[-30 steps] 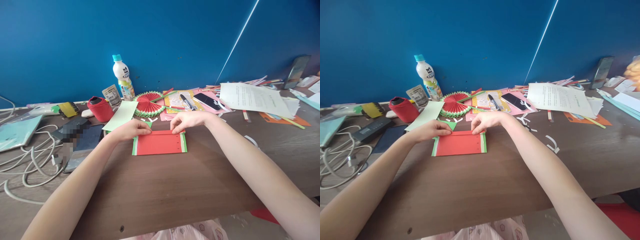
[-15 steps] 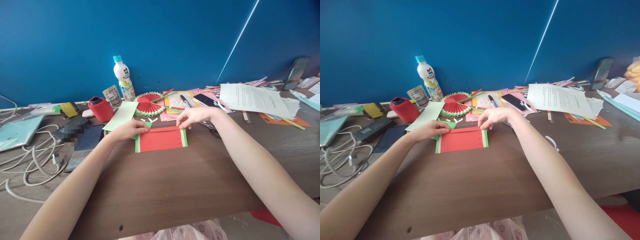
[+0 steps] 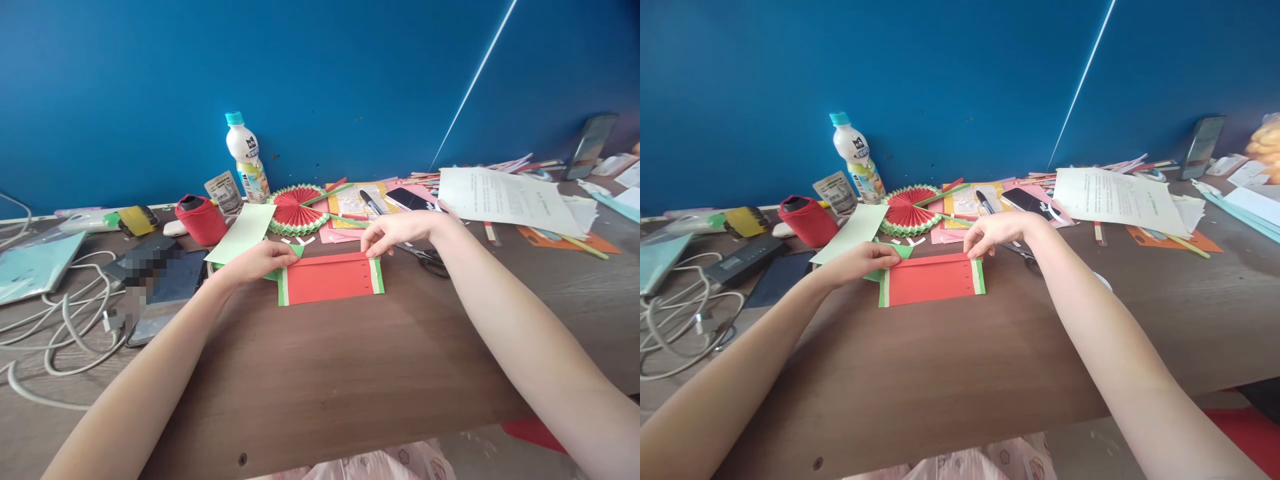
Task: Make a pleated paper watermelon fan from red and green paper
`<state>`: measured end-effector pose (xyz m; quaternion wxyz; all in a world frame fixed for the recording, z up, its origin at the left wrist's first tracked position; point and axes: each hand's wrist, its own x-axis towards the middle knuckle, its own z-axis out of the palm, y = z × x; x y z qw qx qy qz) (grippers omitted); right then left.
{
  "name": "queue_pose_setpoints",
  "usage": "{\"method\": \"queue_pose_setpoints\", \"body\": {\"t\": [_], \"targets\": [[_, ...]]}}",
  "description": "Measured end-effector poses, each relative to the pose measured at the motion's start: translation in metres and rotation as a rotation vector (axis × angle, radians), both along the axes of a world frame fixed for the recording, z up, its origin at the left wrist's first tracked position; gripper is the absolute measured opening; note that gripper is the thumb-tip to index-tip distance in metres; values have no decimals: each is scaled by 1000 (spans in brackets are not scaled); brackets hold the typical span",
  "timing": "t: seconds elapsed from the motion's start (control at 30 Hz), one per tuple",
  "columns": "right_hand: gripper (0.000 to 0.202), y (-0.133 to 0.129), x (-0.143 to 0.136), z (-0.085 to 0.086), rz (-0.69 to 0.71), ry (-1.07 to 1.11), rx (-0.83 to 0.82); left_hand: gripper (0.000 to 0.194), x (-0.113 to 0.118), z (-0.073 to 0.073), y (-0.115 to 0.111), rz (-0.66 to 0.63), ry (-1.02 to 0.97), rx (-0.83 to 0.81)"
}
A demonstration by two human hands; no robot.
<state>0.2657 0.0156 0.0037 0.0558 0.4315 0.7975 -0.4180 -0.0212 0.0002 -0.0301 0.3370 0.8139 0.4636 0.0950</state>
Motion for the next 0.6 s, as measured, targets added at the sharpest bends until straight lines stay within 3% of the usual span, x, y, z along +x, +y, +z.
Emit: {"method": "queue_pose_setpoints", "body": {"t": [0.37,0.6], "targets": [[24,-1,2,3,-12,-11,-20,31,2,0,2,-30,6,49],[33,0,10,4,-32,-49,-22,33,-3,1,4,-62,6,-42]]}}
